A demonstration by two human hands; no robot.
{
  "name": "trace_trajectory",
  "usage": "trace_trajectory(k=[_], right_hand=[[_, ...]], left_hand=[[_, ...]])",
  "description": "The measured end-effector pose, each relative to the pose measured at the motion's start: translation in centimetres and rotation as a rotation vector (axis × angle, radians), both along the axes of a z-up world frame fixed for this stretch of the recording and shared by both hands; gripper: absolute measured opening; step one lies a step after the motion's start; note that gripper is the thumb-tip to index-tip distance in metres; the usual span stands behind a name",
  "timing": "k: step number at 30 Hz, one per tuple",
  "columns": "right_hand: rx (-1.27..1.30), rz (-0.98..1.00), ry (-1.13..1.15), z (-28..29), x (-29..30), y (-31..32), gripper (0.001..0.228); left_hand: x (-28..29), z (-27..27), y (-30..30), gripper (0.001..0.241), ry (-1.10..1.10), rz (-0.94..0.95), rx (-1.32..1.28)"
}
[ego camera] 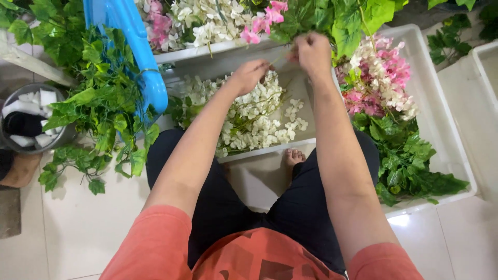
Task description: Sorting and arranging various types of artificial flowers and green foliage into plastic bins.
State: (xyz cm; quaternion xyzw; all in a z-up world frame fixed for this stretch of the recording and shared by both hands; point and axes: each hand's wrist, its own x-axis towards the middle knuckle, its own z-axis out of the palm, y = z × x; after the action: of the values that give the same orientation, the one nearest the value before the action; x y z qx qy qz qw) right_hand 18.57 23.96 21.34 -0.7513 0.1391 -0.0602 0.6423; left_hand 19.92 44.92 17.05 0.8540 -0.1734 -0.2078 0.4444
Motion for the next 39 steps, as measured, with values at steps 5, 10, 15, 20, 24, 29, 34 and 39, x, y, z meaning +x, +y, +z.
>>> trace_trajectory(k=[5, 10, 15, 20, 24, 29, 34, 39], right_hand=[[-0.392, 0.156, 0.438, -6.2, -0.1, -2.0, 0.024], [-0.768, 0.296, 0.554, -9.8, -0.5, -1.6, 0.023], [-0.916, 0.675, 0.522, -9.4, -2.6, 2.2, 0.04], [-1.172, 0.752, 0.518, -20.4, -1.6, 3.0, 0.051], [-1.268, 0.726, 0.421, -20.8, -2.2, 3.9, 0.046], [-1.171, 0.715, 0.395, -22.9, -3.7, 4.9, 0.036], [-1.137, 0.639, 0.64, -28.4, -4.0, 4.4, 0.034], [-0.901, 0.809, 0.737, -26.9, -4.9, 4.3, 0.056]], left_hand=[[1.2, -5.0, 0.9, 0.04, 0.022, -0.08, 0.145], [0.5, -10.1, 1.7, 0.041, 0.197, -0.232, 0.353], [-1.3, -8.5, 1.1, 0.047, 0.201, -0.299, 0.477], [-2.1, -10.4, -0.1, 0.036, 0.136, -0.272, 0.445], [-2.3, -12.5, -0.3, 0.03, 0.153, -0.246, 0.424], [-2.3, -16.6, 1.4, 0.033, 0.169, -0.129, 0.424], [-4.0, -21.3, 0.7, 0.045, 0.193, -0.105, 0.569], [-5.4, -17.8, -0.3, 0.04, 0.017, -0.205, 0.677]])
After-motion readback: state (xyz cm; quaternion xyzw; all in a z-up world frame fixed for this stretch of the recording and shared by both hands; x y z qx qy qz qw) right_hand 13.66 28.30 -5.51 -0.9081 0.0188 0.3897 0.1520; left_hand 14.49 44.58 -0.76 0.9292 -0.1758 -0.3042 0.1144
